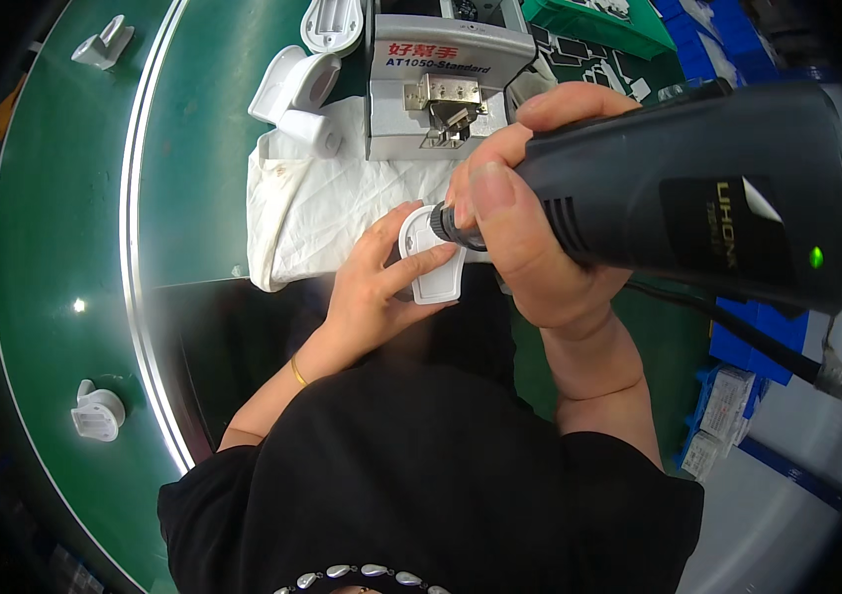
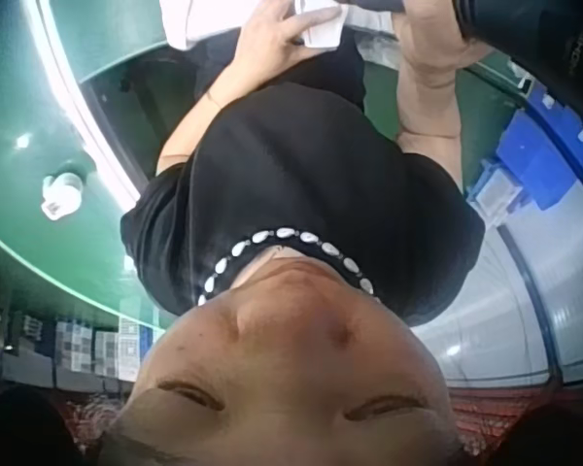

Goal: The worker is assembling white plastic housings for electronic devices, involving picking up parts, using an automatic screw feeder, and fastening with an electric screwdriver.

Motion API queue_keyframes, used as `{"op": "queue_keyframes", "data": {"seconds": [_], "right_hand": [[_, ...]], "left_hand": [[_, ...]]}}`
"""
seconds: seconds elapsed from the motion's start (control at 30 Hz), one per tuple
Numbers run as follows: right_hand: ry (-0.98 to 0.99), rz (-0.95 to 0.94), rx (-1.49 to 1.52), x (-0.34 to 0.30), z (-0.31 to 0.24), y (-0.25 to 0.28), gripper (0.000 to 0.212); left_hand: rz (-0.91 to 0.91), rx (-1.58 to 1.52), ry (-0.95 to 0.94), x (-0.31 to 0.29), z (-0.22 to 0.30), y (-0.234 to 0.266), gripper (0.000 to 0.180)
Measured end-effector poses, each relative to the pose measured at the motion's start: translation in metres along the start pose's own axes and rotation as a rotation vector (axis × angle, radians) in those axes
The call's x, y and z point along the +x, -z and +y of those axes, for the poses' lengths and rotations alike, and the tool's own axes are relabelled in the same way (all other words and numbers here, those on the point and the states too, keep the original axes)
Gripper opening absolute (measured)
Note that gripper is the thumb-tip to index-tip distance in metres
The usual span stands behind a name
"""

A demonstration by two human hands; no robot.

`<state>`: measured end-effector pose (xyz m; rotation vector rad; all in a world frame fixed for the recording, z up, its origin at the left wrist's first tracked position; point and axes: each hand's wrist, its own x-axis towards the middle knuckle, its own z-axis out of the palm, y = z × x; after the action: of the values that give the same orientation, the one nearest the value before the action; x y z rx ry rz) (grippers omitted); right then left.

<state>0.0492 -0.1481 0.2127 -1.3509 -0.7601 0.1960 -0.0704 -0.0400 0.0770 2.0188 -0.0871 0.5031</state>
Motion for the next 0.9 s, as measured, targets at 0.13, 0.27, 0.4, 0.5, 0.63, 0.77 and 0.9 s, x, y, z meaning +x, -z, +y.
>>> {"op": "queue_keyframes", "data": {"seconds": [0.13,0.27,0.4,0.5,0.63,0.77,0.9], "right_hand": [[-0.020,0.014,-0.038,-0.001,0.002,-0.002,0.039],[0.001,-0.008,0.005,-0.002,0.004,0.000,0.041],[-0.027,-0.072,-0.114,0.003,0.006,0.005,0.045],[0.013,-0.135,-0.160,0.005,0.008,0.007,0.047],[0.065,-0.142,-0.227,-0.001,0.008,0.011,0.041],[0.059,-0.099,-0.173,0.000,0.014,0.007,0.040],[0.063,-0.043,-0.173,0.000,0.013,0.002,0.039]], "left_hand": [[0.001,0.000,-0.006,0.001,0.000,0.000,0.061],[0.009,0.004,-0.005,0.000,0.002,0.000,0.061],[0.003,0.012,0.002,0.001,0.002,0.000,0.060],[0.012,0.019,0.004,0.001,0.003,0.000,0.061],[0.011,0.039,-0.001,0.001,0.002,-0.001,0.062],[0.007,0.051,0.004,0.000,0.001,-0.001,0.063],[0.004,0.052,0.009,-0.003,0.000,-0.002,0.064]]}}
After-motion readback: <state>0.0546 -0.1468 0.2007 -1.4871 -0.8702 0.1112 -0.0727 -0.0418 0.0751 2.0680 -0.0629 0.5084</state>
